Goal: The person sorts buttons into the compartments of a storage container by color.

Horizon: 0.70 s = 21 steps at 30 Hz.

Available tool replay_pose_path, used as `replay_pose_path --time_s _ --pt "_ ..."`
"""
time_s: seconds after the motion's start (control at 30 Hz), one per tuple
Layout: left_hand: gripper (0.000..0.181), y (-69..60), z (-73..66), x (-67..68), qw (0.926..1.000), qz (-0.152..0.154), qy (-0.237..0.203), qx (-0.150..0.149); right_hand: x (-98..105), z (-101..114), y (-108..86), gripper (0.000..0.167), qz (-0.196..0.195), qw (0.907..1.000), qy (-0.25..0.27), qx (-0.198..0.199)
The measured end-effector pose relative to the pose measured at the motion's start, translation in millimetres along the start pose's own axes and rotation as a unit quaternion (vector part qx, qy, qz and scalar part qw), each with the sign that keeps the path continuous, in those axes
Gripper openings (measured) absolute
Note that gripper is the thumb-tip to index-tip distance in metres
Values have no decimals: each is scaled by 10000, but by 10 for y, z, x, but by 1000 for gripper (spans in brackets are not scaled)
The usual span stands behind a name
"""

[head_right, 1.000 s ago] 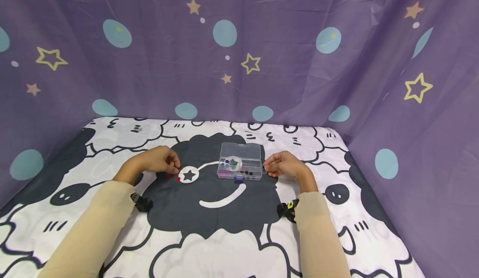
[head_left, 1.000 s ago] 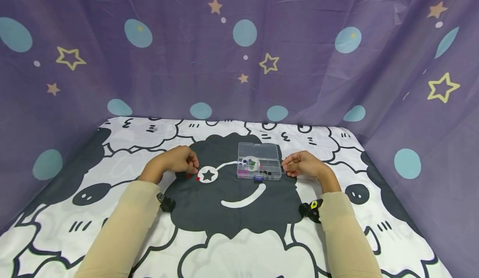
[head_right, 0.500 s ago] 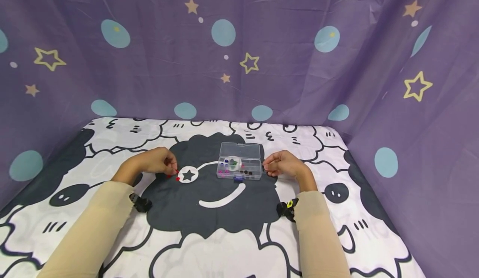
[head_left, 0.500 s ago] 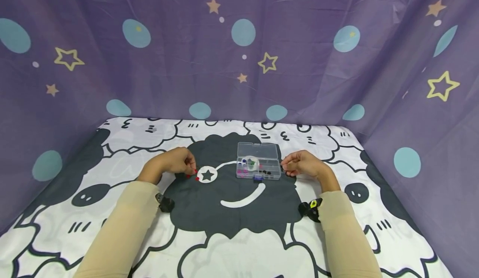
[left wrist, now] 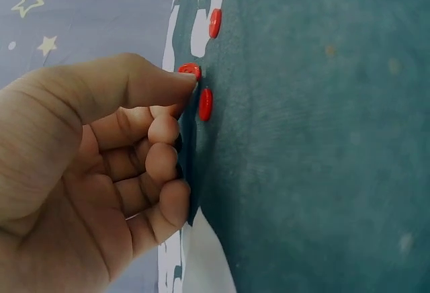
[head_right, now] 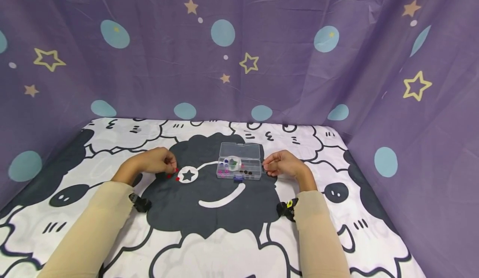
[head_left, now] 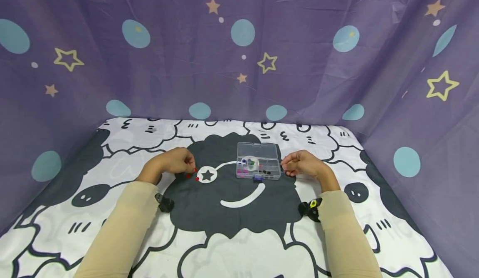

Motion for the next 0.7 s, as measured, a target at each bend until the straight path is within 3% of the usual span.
replay_pose_path --time_s 0.43,0.7 --pt "10 105 -14 13 9985 -419 -282 -221 3 -11 15 20 -21 10000 54 -34" --pt "10 175 -129 44 9970 -600 -263 -404 -2 8 -1 19 -48 9999 152 -62"
Point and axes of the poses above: each hand's wrist, its own y-axis towards the middle knuckle, its own x-axis out of the back of the hand, z = x × y, the point moved 8 cm from there along y, towards the middle knuckle, and after that the axes turned 1 degree about -y, right-handed, at the moved point
